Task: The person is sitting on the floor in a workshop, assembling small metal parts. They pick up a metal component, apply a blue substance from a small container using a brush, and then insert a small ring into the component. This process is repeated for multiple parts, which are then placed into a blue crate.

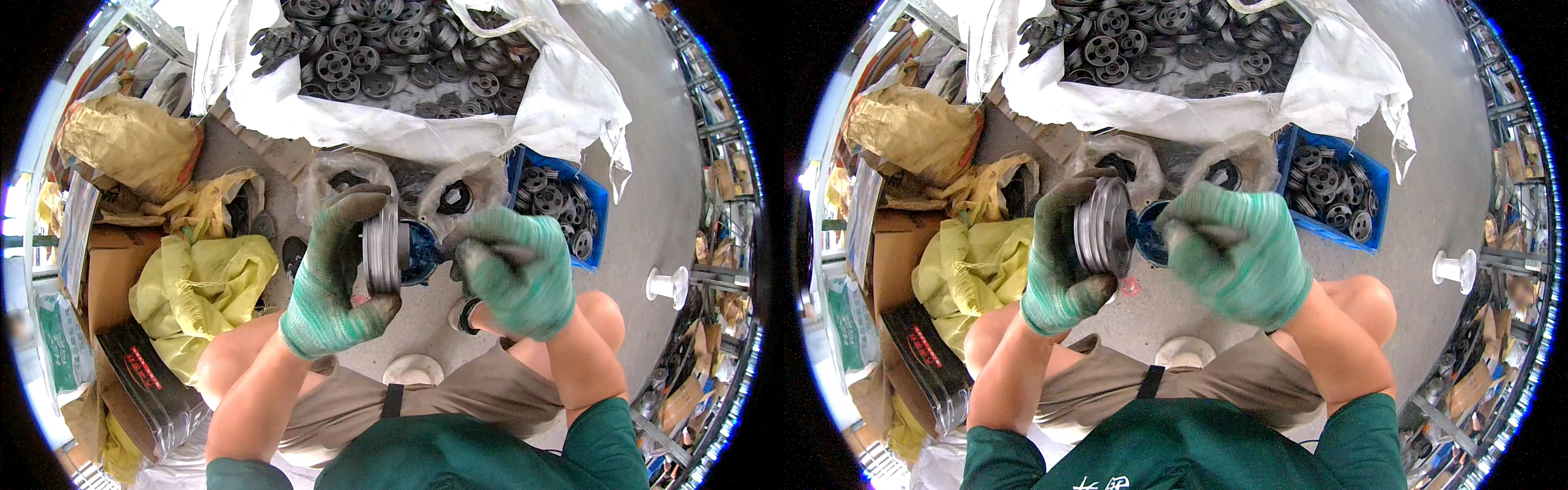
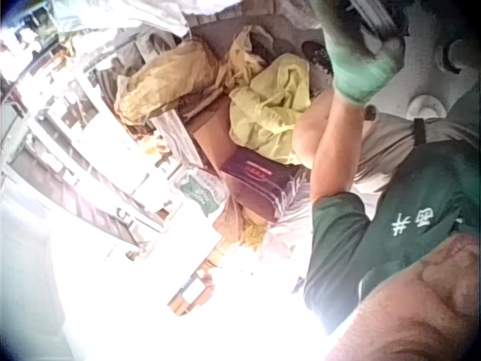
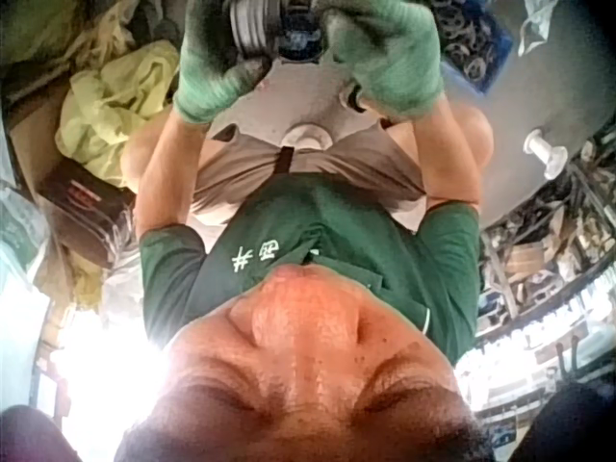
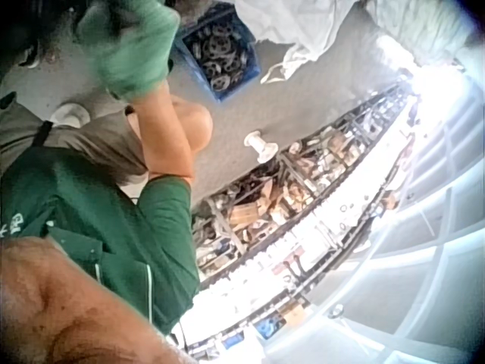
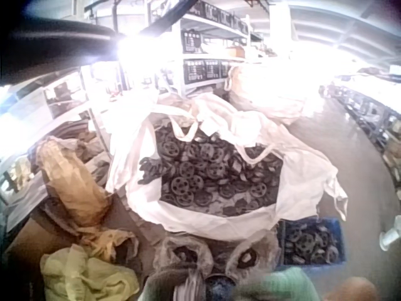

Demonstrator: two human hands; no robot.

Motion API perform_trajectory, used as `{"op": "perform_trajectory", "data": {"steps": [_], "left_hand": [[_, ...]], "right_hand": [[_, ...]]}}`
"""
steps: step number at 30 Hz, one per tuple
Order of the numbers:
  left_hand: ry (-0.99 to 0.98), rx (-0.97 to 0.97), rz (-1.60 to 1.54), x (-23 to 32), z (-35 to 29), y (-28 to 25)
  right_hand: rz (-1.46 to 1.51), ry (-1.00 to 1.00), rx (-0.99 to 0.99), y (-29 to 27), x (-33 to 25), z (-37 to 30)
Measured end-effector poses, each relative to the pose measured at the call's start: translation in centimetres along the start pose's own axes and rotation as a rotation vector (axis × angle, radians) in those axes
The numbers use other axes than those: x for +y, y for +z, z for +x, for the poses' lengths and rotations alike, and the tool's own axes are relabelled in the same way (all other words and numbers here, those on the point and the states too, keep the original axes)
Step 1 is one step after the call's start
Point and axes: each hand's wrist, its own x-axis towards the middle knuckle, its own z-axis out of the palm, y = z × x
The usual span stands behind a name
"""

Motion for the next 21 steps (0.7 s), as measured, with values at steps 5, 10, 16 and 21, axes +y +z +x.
{"op": "perform_trajectory", "data": {"steps": [5,10,16,21], "left_hand": [[-0.045,-0.01,-0.256,-0.3,0.0,-0.6],[-0.263,0.172,-0.568,0.3,0.4,-0.8],[-0.186,0.158,-0.619,1.4,0.0,-1.3],[-0.197,0.333,-0.7,1.8,0.0,-2.0]], "right_hand": [[0.711,0.496,-0.125,-1.3,0.5,1.2],[0.797,0.301,0.124,-2.4,2.8,1.4],[0.243,0.331,0.087,-0.4,7.8,0.8],[-0.433,0.127,-0.404,5.8,16.9,-1.9]]}}
